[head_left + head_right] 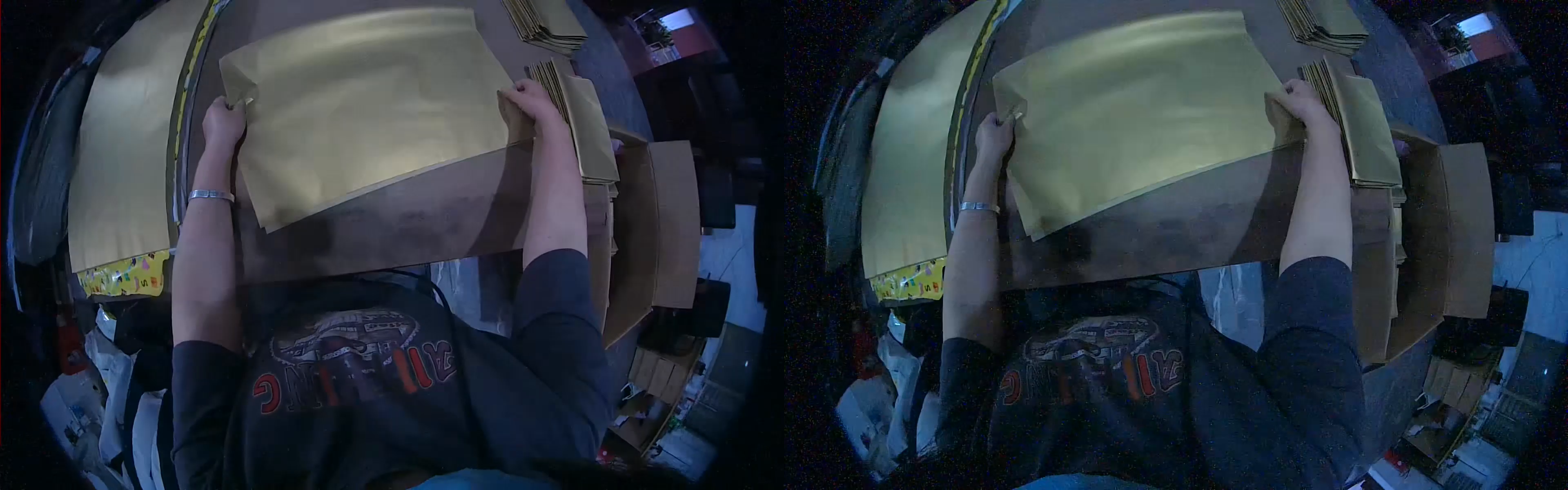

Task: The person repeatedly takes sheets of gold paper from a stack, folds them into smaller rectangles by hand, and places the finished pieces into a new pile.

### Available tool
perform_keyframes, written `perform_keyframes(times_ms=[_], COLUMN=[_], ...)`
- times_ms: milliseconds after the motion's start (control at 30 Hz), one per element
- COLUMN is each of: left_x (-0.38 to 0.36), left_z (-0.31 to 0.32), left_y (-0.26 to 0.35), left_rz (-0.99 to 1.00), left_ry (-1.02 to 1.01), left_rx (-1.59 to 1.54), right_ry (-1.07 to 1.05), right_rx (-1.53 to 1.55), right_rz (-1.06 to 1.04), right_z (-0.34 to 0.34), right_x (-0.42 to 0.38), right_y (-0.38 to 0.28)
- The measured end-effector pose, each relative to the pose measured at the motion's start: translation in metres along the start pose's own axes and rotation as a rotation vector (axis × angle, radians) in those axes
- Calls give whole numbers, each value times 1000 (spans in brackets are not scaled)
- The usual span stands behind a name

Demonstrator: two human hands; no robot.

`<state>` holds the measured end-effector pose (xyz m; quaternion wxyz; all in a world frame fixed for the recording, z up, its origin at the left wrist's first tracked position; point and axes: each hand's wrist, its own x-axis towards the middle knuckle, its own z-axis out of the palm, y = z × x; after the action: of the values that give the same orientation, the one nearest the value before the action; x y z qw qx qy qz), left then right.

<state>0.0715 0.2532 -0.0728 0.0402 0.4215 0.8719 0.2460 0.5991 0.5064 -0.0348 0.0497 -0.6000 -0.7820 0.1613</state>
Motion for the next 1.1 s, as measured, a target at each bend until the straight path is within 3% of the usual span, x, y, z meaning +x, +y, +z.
perform_keyframes(times_ms=[67,167,300,533,1067,1100], left_x=[0,-3,-4,-2,-1,-8], left_z=[-6,-7,-9,-5,-5,-5], left_y=[3,8,9,-4,-4,-1], left_rz=[-60,-69,-105,-18,-49,-15], left_ry=[-64,-5,-53,-47,-71,18], left_rx=[-6,30,-23,-27,-31,-54], right_ry=[-28,-93,0,-7,62,62], right_rx=[131,61,13,50,21,20], right_rz=[89,95,53,4,-39,-39], right_z=[1,-9,-5,6,-3,-3], right_x=[-5,-17,-25,-14,-27,-28], right_y=[5,-4,-6,16,6,5])
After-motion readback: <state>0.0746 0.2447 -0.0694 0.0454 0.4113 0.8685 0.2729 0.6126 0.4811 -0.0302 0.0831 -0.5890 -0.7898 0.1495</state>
